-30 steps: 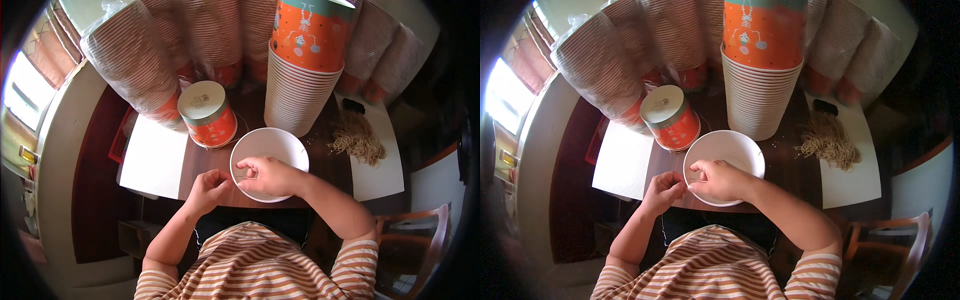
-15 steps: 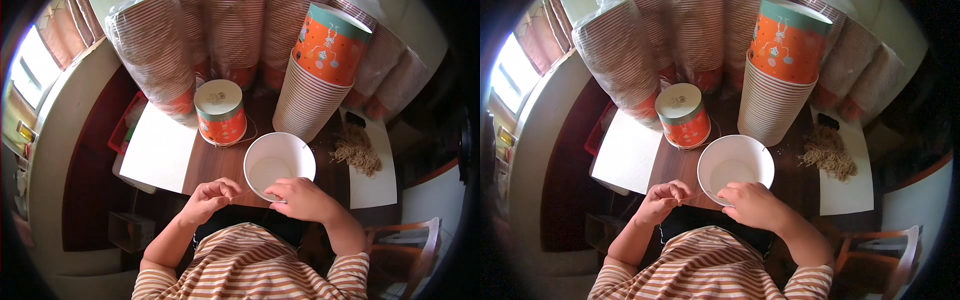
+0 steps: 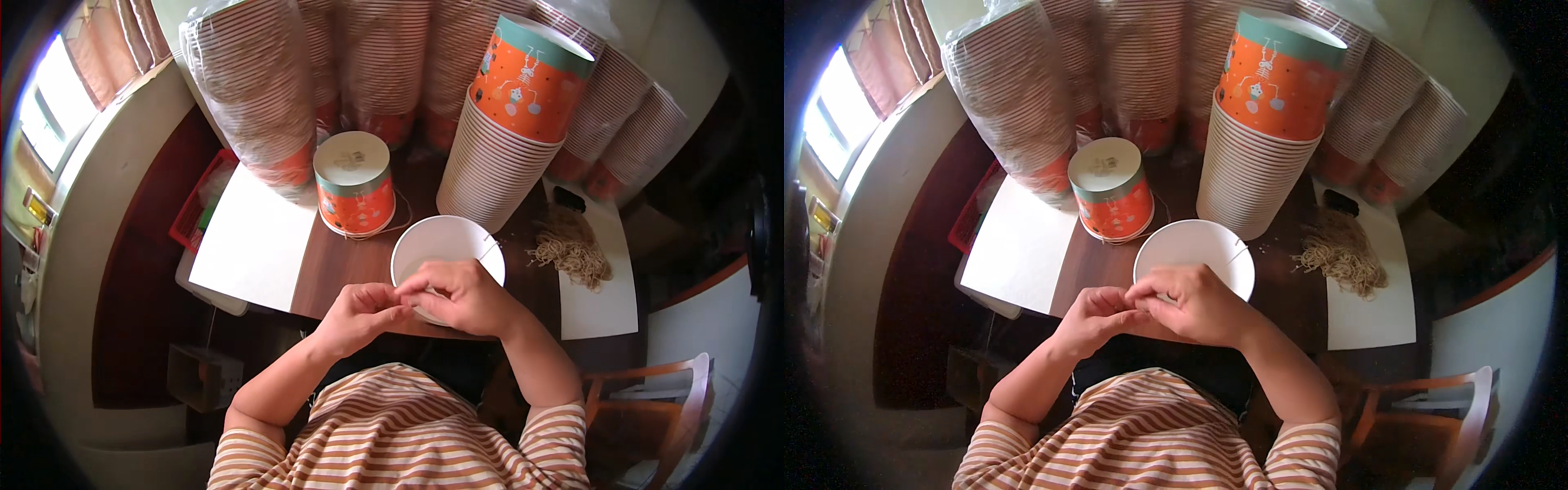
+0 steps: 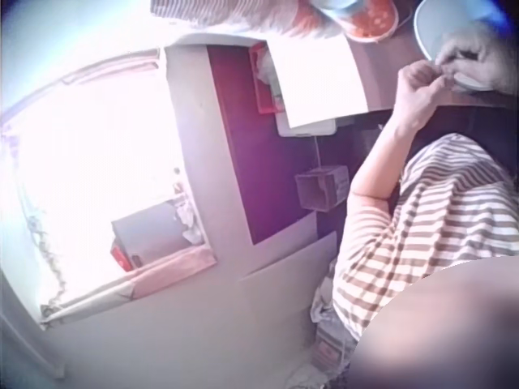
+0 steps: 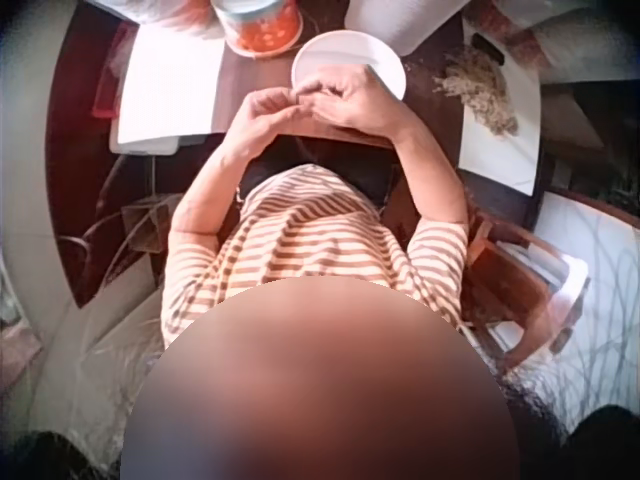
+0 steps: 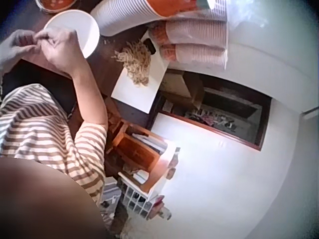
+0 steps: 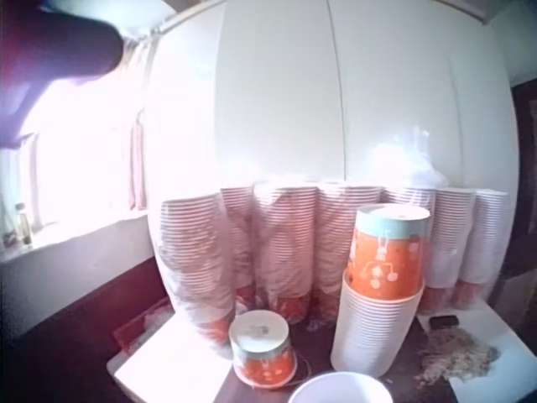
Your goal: Attaching rubber band loops to paper bowls and organizing them into stacks.
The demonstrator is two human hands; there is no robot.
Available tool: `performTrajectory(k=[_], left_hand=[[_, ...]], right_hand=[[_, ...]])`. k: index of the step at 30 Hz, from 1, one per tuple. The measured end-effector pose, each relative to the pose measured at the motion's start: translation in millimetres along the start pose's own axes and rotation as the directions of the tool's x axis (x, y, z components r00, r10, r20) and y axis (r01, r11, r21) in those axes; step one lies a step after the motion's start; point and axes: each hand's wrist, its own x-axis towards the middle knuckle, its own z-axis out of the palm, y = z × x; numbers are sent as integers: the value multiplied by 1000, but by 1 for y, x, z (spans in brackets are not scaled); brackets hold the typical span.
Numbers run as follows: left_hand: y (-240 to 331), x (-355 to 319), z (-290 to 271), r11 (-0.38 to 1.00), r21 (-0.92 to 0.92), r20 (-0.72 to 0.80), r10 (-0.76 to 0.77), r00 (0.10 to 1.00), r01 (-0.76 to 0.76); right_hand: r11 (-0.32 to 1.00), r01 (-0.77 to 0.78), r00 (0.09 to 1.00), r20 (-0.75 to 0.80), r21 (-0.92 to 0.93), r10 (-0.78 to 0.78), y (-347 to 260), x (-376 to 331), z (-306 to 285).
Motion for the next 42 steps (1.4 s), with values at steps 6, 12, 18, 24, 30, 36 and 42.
performTrajectory(k=[6, 12, 18, 24, 30, 36, 42], left_hand=[[-6, -3, -3, 996, 14, -41, 92, 995, -92], [-9, -5, -11, 996, 29, -68, 87, 994, -85], [-8, -1, -14, 996, 11, -18, 90, 996, -90], [-9, -3, -12, 994, 17, -1, 106, 994, -106], [-11, -7, -8, 980, 148, -99, 149, 984, -133], [-32, -18, 4, 964, 152, -231, 250, 940, -219], [-49, -22, 6, 974, -38, -237, 208, 949, -223]], right_hand=[[986, -147, 981, -115, 75, 155, 15, 1, 10], [851, -49, 907, -379, -523, -182, 0, -12, 11], [883, 40, 969, -199, -468, -149, 4, -23, 21], [874, 89, 973, -146, -477, -178, 17, -15, 24], [836, 7, 961, -228, -549, -158, 4, -21, 33], [766, -141, 932, -346, -627, -111, -5, -47, 69], [698, -233, 907, -411, -677, -96, 0, -59, 90]])
